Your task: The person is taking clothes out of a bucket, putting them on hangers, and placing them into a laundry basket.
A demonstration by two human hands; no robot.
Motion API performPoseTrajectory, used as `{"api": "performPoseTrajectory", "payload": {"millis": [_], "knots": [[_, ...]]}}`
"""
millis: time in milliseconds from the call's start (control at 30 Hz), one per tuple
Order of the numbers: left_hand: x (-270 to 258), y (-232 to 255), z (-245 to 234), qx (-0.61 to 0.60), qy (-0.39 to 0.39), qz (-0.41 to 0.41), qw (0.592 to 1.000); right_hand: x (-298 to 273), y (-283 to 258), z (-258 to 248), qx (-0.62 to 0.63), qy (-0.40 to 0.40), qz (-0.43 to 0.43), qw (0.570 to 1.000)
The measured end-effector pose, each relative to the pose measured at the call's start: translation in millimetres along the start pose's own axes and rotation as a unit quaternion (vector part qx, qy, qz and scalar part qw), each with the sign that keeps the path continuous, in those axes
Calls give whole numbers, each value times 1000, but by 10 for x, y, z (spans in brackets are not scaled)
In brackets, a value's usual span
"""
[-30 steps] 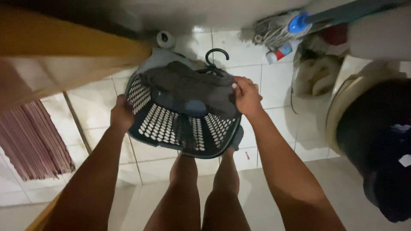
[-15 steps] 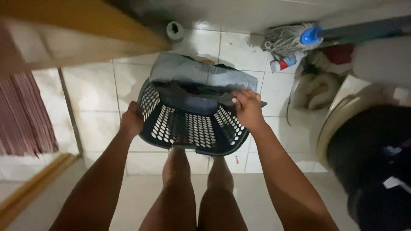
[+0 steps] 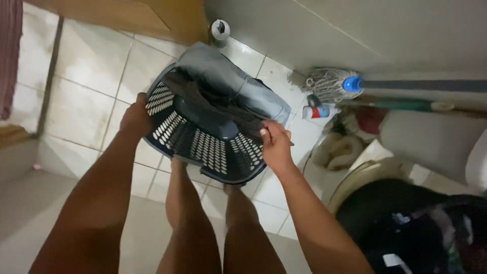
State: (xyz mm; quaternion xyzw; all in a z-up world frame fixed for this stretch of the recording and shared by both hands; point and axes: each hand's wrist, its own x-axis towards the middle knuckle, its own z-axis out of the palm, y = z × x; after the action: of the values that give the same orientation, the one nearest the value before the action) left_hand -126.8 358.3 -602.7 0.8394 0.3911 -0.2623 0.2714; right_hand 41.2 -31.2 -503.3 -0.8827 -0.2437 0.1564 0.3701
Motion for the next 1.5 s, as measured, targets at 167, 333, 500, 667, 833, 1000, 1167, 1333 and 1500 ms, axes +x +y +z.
{"api": "performPoseTrajectory", "payload": {"millis": [167,333,500,667,833,1000,1167,1333,1500], "knots": [[-389,-658,561,-33,-12,-37,999,1,-130,-125,-27,-41,-27,998],[-1073,-779,728,-116,-28,-131,984,-45,-344,-143,-38,-75,-72,994],[-1535,-138,173,-130,337,155,920,48,-533,-90,-22,-115,-119,986],[-1365,118,-410,-143,286,288,903,276,-524,-122,-27,-89,-142,985],[-891,345,-892,-198,167,273,926,783,-734,-324,-42,-118,-4,992],[-134,514,-982,-174,132,237,947,1400,-47,-6,51,-150,-111,981],[490,337,-672,-119,49,106,986,1722,-184,376,-51,-216,-26,975],[1310,41,-151,85,-12,125,988,2017,122,761,-185,-320,32,929],[1024,296,-265,-89,164,43,981,2043,435,882,-283,-22,-97,954]]}}
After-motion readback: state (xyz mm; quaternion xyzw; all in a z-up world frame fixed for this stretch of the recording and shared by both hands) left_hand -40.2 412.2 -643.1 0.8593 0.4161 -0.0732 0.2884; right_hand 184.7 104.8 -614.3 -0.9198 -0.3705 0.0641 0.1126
